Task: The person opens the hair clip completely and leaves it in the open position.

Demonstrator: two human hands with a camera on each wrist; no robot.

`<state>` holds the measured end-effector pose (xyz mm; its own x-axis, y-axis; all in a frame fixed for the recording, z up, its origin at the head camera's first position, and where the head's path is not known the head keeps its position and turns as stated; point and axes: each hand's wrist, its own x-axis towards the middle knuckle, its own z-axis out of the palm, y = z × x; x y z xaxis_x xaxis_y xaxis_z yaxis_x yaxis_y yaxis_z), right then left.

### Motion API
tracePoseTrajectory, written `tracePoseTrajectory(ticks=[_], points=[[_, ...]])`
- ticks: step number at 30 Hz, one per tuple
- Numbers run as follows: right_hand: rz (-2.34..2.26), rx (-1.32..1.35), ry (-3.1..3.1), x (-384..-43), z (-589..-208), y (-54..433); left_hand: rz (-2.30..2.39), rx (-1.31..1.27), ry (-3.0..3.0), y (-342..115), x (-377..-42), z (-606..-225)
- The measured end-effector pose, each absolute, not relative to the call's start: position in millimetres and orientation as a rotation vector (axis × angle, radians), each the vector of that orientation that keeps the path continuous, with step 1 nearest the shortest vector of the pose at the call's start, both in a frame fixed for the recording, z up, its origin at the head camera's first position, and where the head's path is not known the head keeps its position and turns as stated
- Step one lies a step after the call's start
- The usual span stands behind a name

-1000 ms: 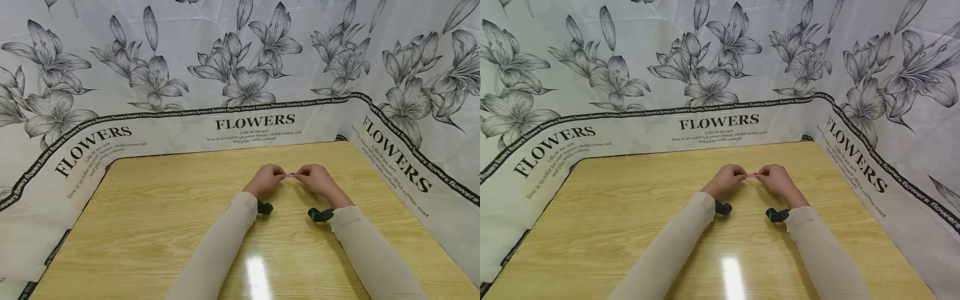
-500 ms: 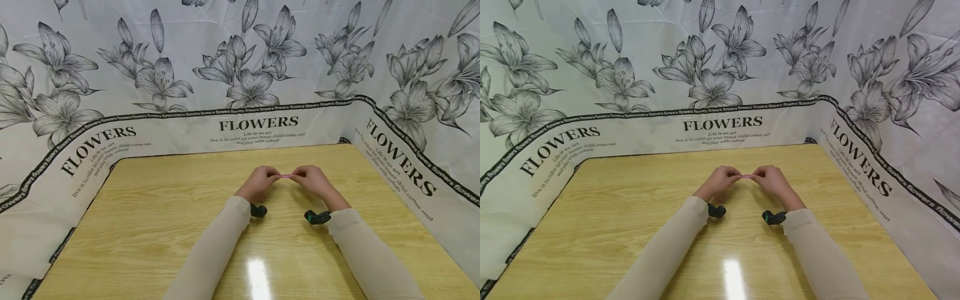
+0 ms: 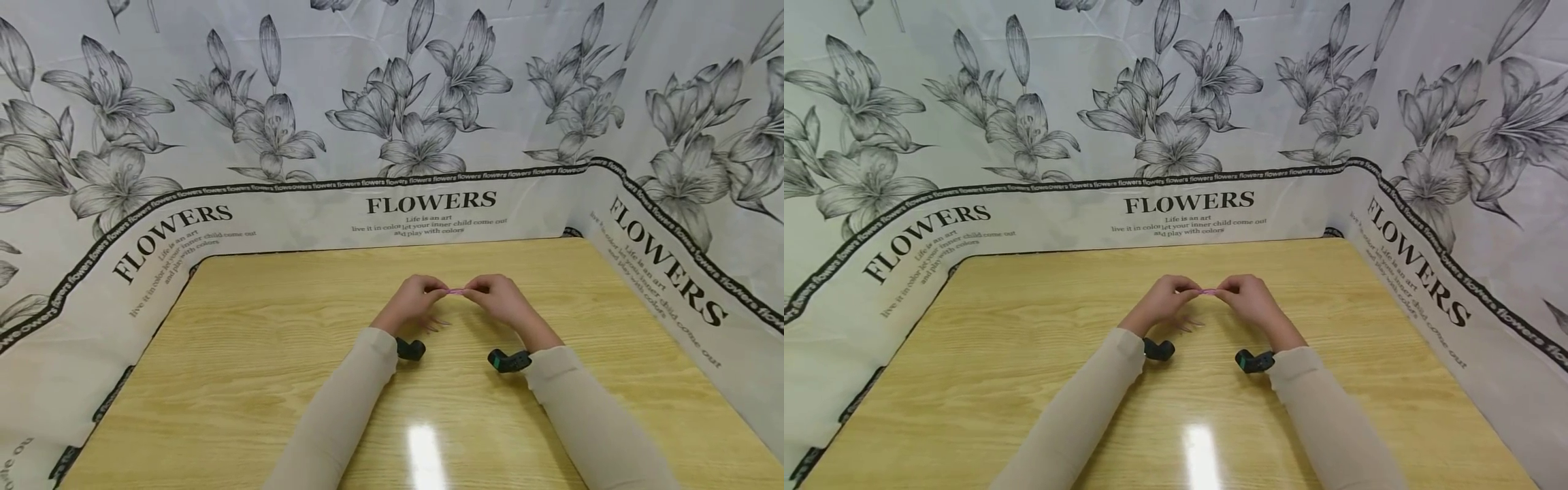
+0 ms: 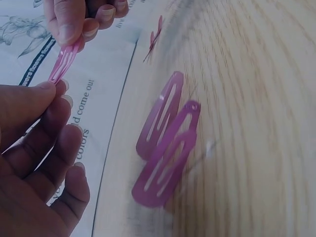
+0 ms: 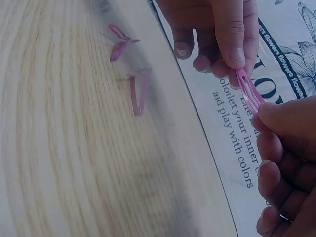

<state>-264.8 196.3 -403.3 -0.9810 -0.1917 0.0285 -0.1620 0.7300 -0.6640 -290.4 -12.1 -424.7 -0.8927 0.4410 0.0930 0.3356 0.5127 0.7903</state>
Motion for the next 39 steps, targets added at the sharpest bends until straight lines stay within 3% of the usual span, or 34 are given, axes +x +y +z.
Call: tracePoseTrajectory(ticks=[39], points=[[-1.334, -0.496, 2.671, -255, -420, 144, 1.339, 0.666, 2.557, -75, -262, -427]])
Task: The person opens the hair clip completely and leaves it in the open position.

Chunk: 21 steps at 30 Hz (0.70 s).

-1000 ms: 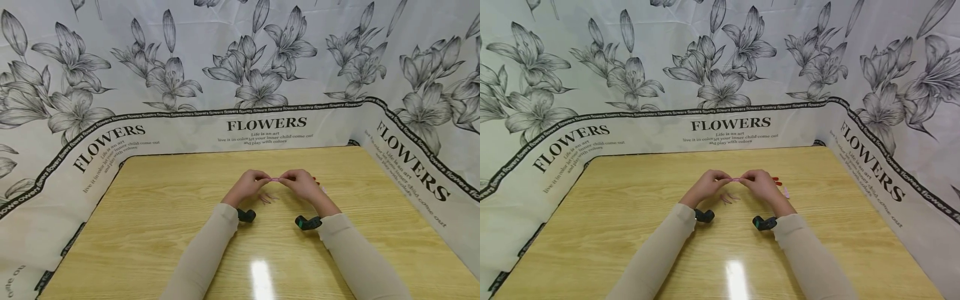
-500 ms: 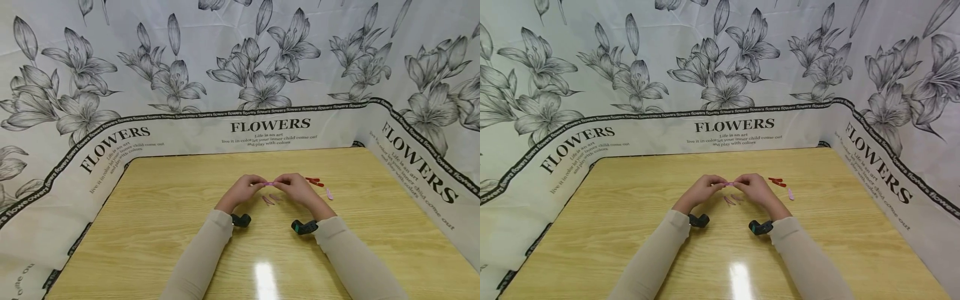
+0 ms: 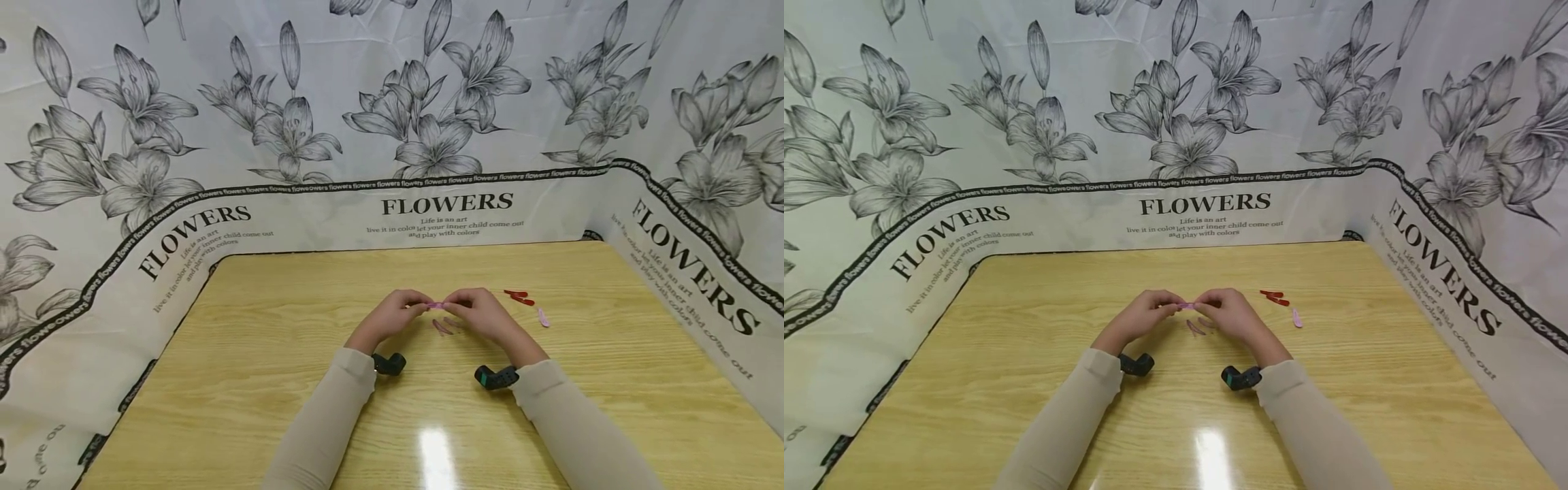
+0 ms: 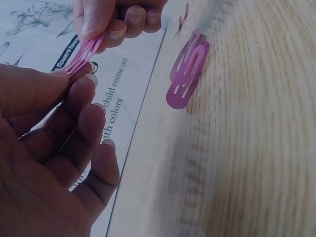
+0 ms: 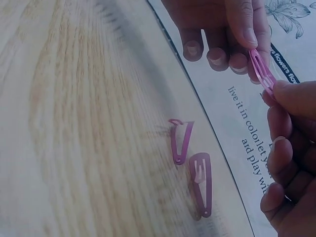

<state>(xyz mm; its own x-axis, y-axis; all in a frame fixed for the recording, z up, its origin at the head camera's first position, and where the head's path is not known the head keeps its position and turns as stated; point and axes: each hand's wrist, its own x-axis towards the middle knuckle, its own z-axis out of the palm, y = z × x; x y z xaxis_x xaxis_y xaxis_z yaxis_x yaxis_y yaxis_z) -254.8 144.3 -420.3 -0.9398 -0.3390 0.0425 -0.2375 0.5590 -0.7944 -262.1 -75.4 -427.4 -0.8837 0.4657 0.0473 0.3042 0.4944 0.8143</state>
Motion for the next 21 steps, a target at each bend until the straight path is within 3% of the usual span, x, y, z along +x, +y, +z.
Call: tracePoseTrajectory(ticks=[21], points=[[-1.401, -0.554, 2.646, -248.2, -420.4, 139.6, 1.400, 0.693, 2.540, -81.2, -259.2, -430.2]])
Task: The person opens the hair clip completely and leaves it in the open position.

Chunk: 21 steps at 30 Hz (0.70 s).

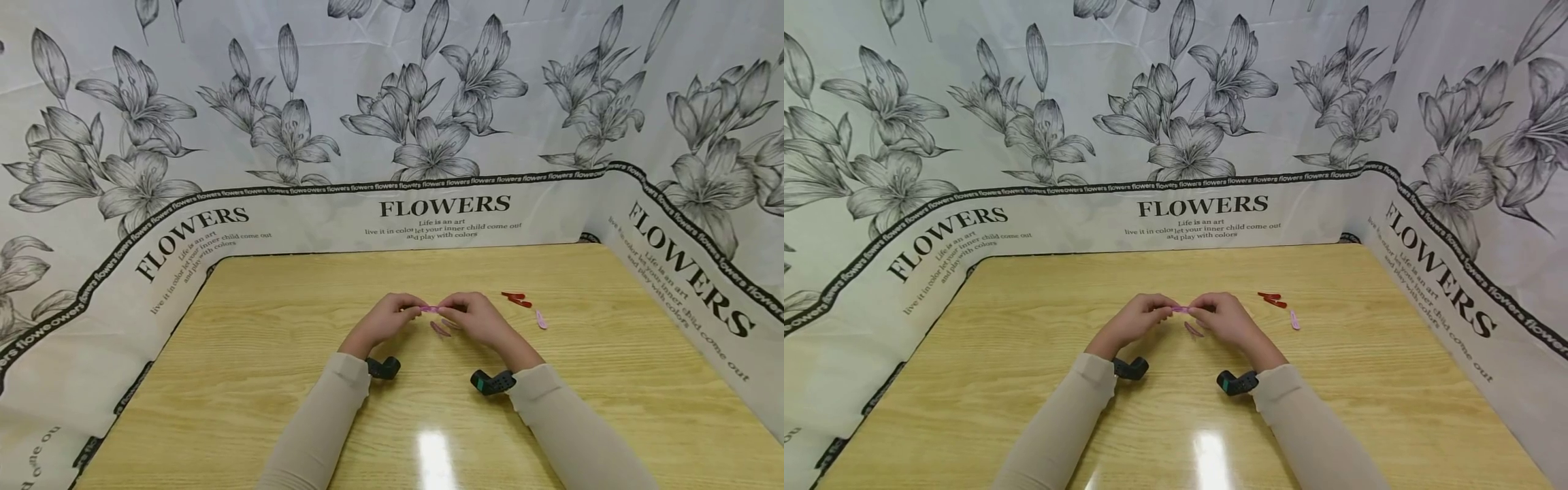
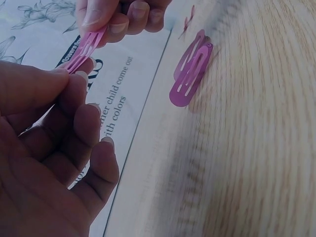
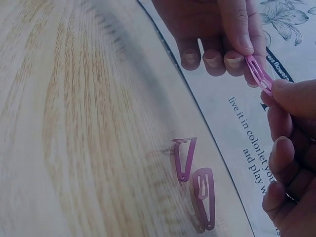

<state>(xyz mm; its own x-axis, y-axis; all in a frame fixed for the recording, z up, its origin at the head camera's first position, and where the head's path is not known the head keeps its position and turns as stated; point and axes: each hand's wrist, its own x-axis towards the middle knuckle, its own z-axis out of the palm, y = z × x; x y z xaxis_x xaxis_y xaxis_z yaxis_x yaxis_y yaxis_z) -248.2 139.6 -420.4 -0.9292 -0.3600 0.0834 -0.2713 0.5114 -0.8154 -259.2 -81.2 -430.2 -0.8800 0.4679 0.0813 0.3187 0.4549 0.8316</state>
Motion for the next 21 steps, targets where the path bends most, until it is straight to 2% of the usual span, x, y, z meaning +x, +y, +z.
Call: tracePoseTrajectory(ticks=[21], points=[[-1.412, -0.606, 2.621, -246.5, -419.4, 142.1, 1.463, 0.692, 2.455, -83.8, -257.9, -430.5]])
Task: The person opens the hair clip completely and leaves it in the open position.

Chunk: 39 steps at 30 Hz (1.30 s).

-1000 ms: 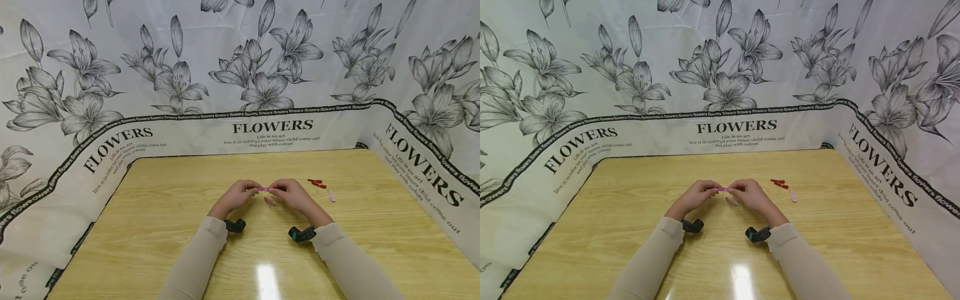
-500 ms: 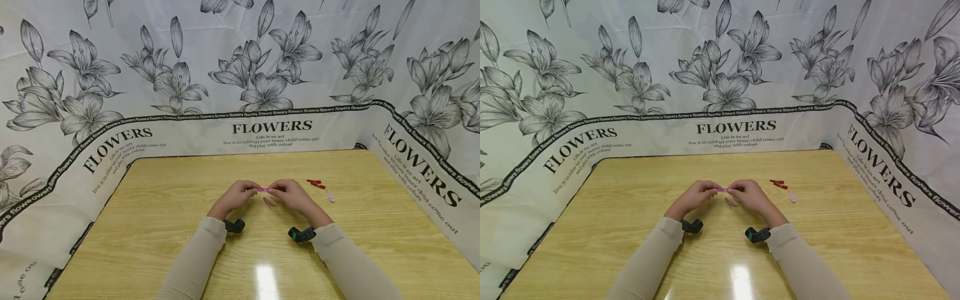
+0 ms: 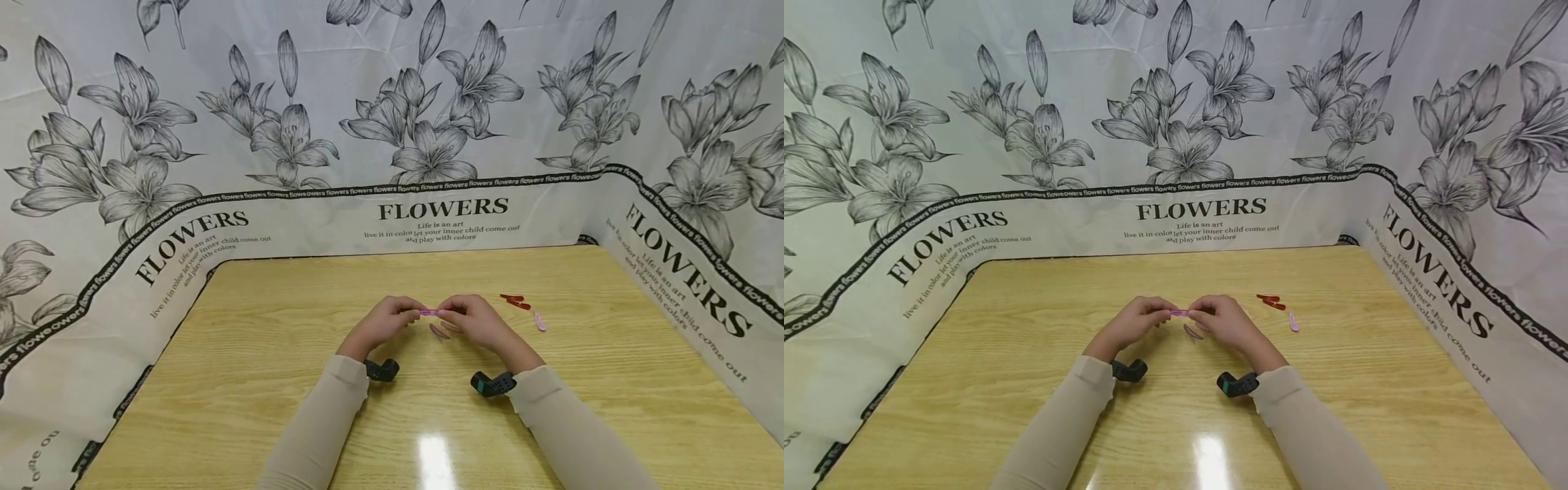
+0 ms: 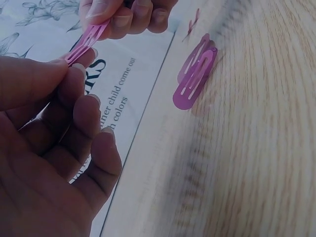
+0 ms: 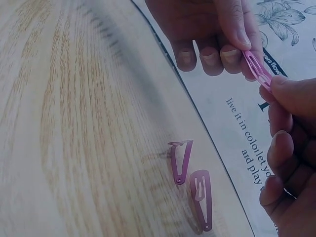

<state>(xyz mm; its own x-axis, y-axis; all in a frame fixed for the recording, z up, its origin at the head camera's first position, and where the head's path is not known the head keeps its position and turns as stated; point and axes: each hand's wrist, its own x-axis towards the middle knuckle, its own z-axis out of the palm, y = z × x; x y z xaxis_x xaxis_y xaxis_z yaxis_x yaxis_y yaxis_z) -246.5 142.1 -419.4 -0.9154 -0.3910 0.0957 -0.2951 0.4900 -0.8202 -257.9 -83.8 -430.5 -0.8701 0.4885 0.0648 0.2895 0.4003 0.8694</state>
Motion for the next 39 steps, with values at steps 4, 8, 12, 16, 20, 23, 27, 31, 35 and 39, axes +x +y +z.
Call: tracePoseTrajectory(ticks=[4, 8, 12, 16, 20, 23, 27, 31, 35, 39], points=[[-1.418, -0.619, 2.609, -246.2, -419.4, 142.0, 1.476, 0.689, 2.432, -84.7, -257.4, -430.7], [-1.428, -0.628, 2.601, -246.1, -419.4, 142.1, 1.490, 0.692, 2.413, -85.4, -256.9, -430.0], [-1.432, -0.630, 2.608, -246.1, -418.7, 141.9, 1.488, 0.701, 2.408, -86.1, -256.7, -429.0], [-1.431, -0.629, 2.615, -245.9, -418.4, 142.1, 1.488, 0.708, 2.407, -86.6, -256.7, -428.8], [-1.435, -0.634, 2.614, -245.8, -418.5, 142.3, 1.501, 0.698, 2.392, -86.3, -256.7, -428.9], [-1.438, -0.635, 2.612, -245.4, -418.5, 142.6, 1.514, 0.688, 2.373, -85.7, -256.6, -428.6], [-1.443, -0.627, 2.603, -244.3, -418.0, 142.7, 1.522, 0.685, 2.356, -85.6, -256.7, -429.2], [-1.454, -0.623, 2.589, -243.5, -417.0, 142.5, 1.519, 0.690, 2.344, -86.4, -257.2, -430.3], [-1.462, -0.622, 2.577, -243.3, -416.5, 142.6, 1.519, 0.685, 2.327, -87.2, -257.6, -430.8], [-1.456, -0.620, 2.578, -243.7, -416.0, 142.6, 1.527, 0.678, 2.304, -87.8, -257.9, -429.9]])
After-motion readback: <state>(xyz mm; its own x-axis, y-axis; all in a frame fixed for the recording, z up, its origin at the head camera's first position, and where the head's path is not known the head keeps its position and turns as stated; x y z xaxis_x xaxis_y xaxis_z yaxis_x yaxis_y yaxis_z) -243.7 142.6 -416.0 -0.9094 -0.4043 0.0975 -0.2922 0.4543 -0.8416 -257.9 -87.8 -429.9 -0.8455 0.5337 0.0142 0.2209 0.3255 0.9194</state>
